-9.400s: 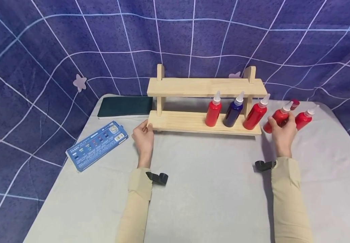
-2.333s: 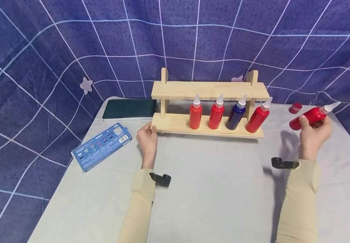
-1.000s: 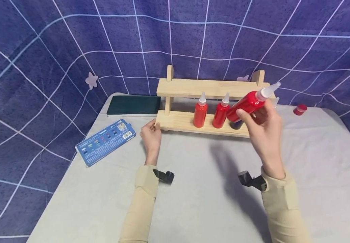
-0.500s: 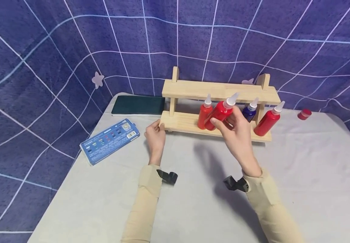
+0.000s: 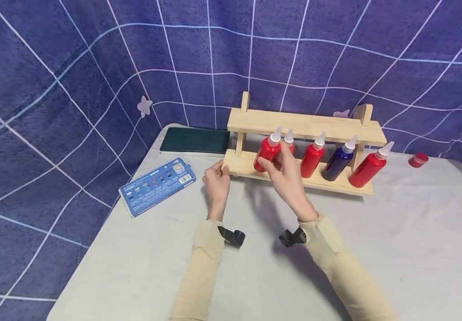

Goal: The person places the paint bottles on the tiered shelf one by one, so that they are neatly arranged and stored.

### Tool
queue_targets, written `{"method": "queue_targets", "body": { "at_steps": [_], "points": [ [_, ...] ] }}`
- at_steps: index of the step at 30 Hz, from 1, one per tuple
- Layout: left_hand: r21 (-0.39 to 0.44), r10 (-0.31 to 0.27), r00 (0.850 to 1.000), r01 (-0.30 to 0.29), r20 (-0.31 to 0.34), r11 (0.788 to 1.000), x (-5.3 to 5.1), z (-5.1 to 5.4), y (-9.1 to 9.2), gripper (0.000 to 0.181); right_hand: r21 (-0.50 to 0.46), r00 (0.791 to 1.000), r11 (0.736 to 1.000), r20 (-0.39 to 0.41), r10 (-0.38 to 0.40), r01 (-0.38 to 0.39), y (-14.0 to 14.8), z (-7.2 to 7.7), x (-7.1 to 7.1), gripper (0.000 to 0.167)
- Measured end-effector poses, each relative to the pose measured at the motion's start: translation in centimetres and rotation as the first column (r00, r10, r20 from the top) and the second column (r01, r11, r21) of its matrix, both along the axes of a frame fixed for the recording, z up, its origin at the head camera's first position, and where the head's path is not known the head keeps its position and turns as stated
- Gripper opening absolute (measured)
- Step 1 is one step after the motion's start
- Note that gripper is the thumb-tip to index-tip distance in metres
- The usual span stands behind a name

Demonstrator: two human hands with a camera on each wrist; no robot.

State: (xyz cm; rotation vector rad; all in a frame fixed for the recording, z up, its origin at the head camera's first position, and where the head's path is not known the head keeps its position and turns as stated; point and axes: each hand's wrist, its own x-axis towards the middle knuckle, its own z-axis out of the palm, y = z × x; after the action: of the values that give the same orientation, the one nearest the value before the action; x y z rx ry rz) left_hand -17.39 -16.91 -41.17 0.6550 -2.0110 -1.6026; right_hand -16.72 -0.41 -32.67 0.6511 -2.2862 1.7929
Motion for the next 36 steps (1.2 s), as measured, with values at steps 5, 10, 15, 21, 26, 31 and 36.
{"method": "queue_targets", "body": {
  "at_steps": [5, 10, 15, 21, 26, 31, 36],
  "points": [
    [-0.008, -0.003, 1.0, 0.003, -0.001, 1.0, -0.1, -0.1, 0.3, 0.029, 0.009, 1.0, 1.0, 0.03, -0.01, 0.01, -1.7, -1.0, -1.1, 0.043],
    [-0.007, -0.004, 1.0, 0.004, -0.001, 1.0, -0.1, -0.2, 0.5, 0.029, 0.014, 0.997, 0.999, 0.069, -0.03, 0.029, -2.6, -2.0, -2.1, 0.045],
    [-0.014, 0.006, 1.0, -0.006, -0.007, 1.0, -0.1, -0.2, 0.6, 0.027, 0.026, 0.995, 0.999, 0.09, -0.044, 0.042, -3.1, -2.6, -2.8, 0.048],
    [0.001, -0.003, 1.0, 0.003, -0.027, 1.0, -0.2, -0.1, 0.4, 0.027, 0.063, 0.992, 0.996, 0.105, -0.069, 0.063, -3.5, -2.8, -3.4, 0.05],
    [0.013, 0.005, 0.999, -0.005, -0.032, 1.0, -0.2, -0.2, 0.0, 0.027, 0.085, 0.989, 0.995, 0.129, -0.067, 0.057, -4.0, -3.1, -3.7, 0.052],
    [0.005, 0.007, 0.999, -0.007, -0.035, 1.0, -0.2, -0.3, 0.0, 0.027, 0.1, 0.989, 0.992, 0.124, -0.083, 0.071, -4.1, -3.2, -3.9, 0.051],
    [-0.002, 0.013, 0.999, -0.013, -0.036, 1.0, -0.3, -0.3, 0.0, 0.026, 0.144, 0.99, 0.987, 0.111, -0.091, 0.074, -4.1, -3.2, -4.2, 0.051]
  ]
}}
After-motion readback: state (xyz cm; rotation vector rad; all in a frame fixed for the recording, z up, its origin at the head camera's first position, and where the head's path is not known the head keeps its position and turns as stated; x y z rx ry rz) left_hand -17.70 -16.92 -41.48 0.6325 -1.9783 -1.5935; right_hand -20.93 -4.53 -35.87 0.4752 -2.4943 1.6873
